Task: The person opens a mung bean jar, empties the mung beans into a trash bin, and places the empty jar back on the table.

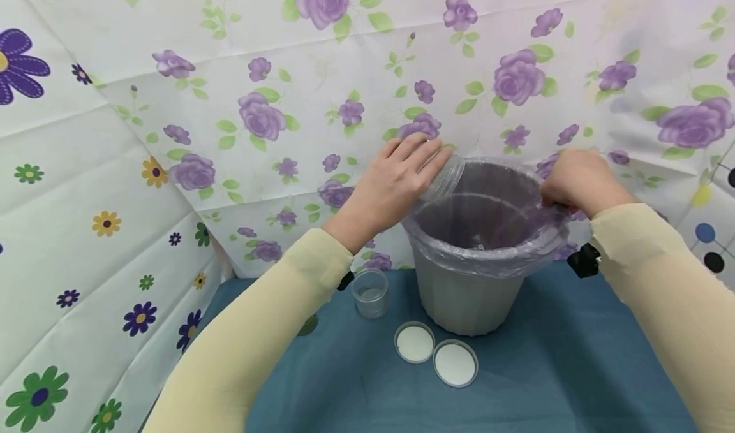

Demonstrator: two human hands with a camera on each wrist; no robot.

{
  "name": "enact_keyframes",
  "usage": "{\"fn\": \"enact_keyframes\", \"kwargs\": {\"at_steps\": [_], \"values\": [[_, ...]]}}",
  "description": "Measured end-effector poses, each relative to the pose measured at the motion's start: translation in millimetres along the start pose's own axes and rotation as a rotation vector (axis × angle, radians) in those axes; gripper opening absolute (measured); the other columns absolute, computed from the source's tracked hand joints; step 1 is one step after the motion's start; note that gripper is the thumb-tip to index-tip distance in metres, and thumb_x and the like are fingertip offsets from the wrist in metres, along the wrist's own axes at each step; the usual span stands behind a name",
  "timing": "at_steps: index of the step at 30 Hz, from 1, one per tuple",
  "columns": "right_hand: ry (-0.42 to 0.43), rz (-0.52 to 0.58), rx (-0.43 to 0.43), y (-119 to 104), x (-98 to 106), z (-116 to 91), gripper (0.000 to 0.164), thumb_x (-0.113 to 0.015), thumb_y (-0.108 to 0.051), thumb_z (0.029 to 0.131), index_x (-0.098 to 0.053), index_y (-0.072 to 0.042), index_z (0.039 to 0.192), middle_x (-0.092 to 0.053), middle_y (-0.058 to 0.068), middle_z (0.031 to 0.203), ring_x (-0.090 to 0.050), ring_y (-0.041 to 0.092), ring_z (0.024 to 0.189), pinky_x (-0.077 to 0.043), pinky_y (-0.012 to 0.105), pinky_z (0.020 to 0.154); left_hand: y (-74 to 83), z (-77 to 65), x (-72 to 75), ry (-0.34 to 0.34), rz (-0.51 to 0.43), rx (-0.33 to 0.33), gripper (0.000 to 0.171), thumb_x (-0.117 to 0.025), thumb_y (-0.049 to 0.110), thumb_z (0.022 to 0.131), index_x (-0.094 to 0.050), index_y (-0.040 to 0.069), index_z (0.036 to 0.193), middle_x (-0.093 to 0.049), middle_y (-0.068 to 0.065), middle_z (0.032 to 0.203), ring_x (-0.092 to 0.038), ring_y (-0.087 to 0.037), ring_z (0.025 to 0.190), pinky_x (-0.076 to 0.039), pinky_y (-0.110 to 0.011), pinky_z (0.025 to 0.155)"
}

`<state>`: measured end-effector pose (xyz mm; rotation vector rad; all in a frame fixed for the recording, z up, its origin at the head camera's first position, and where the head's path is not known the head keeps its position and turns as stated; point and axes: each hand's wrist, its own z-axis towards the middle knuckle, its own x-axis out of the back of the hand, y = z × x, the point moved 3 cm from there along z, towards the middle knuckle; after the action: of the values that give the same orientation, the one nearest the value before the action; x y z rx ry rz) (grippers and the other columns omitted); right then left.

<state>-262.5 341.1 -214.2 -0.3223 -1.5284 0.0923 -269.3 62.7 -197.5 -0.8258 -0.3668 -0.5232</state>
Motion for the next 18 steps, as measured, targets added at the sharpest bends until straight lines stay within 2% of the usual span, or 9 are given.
{"fn": "enact_keyframes", "kwargs": {"at_steps": [2,6,8,14,16,18], "values": [[-0.001,-0.022,0.012,-0.1,-0.4,0.0,0.019,-0.068,-0.019,0.067,-0.059,-0.003,0.060,-0.056,0.008,0.053,-0.054,0.025,0.052,-0.041,0.034,0.053,-0.4,-0.7,1.2,0.014,-0.028,0.020,0.043,-0.055,0.017,0.092,-0.050,0.012,0.135,-0.056,-0.005,0.131,-0.048,-0.025,0.122,-0.044,-0.037,0.097],[0.002,-0.036,0.027,-1.4,0.7,-0.6,0.021,-0.068,-0.020,0.068,-0.058,-0.004,0.059,-0.055,0.008,0.053,-0.053,0.025,0.053,-0.040,0.034,0.054,-3.0,-1.1,3.3,0.026,-0.087,0.069,0.068,-0.068,0.031,0.079,-0.044,0.008,0.138,-0.053,-0.006,0.134,-0.046,-0.025,0.123,-0.041,-0.036,0.101],[0.005,-0.032,0.029,-2.0,1.2,-0.5,0.021,-0.067,-0.020,0.068,-0.058,-0.004,0.059,-0.055,0.008,0.053,-0.053,0.025,0.053,-0.040,0.034,0.054,-3.7,-2.1,3.5,0.036,-0.104,0.083,0.074,-0.071,0.033,0.075,-0.044,0.006,0.138,-0.053,-0.007,0.135,-0.046,-0.025,0.123,-0.040,-0.035,0.103],[0.008,-0.018,0.010,-1.1,0.6,-0.2,0.019,-0.066,-0.018,0.068,-0.058,-0.003,0.059,-0.055,0.009,0.054,-0.053,0.026,0.052,-0.042,0.034,0.049,-0.9,-5.2,-1.5,-0.034,-0.036,0.019,0.040,-0.056,0.009,0.091,-0.054,0.009,0.131,-0.057,-0.007,0.131,-0.049,-0.025,0.123,-0.040,-0.035,0.106],[0.011,-0.023,0.007,-0.9,0.5,-0.4,0.019,-0.066,-0.019,0.067,-0.058,-0.003,0.060,-0.055,0.010,0.055,-0.053,0.026,0.053,-0.042,0.034,0.049,-1.7,-5.8,-1.9,-0.048,-0.061,0.030,0.041,-0.055,0.004,0.090,-0.054,0.008,0.131,-0.057,-0.008,0.131,-0.048,-0.025,0.124,-0.038,-0.035,0.108],[0.013,-0.021,0.002,-0.7,0.5,-0.6,0.019,-0.066,-0.018,0.067,-0.058,-0.002,0.061,-0.056,0.011,0.057,-0.053,0.027,0.054,-0.043,0.034,0.049,-4.2,-6.4,-1.4,-0.040,-0.118,0.073,0.045,-0.057,0.005,0.088,-0.052,0.008,0.133,-0.054,-0.008,0.134,-0.045,-0.025,0.127,-0.035,-0.034,0.110]]}}
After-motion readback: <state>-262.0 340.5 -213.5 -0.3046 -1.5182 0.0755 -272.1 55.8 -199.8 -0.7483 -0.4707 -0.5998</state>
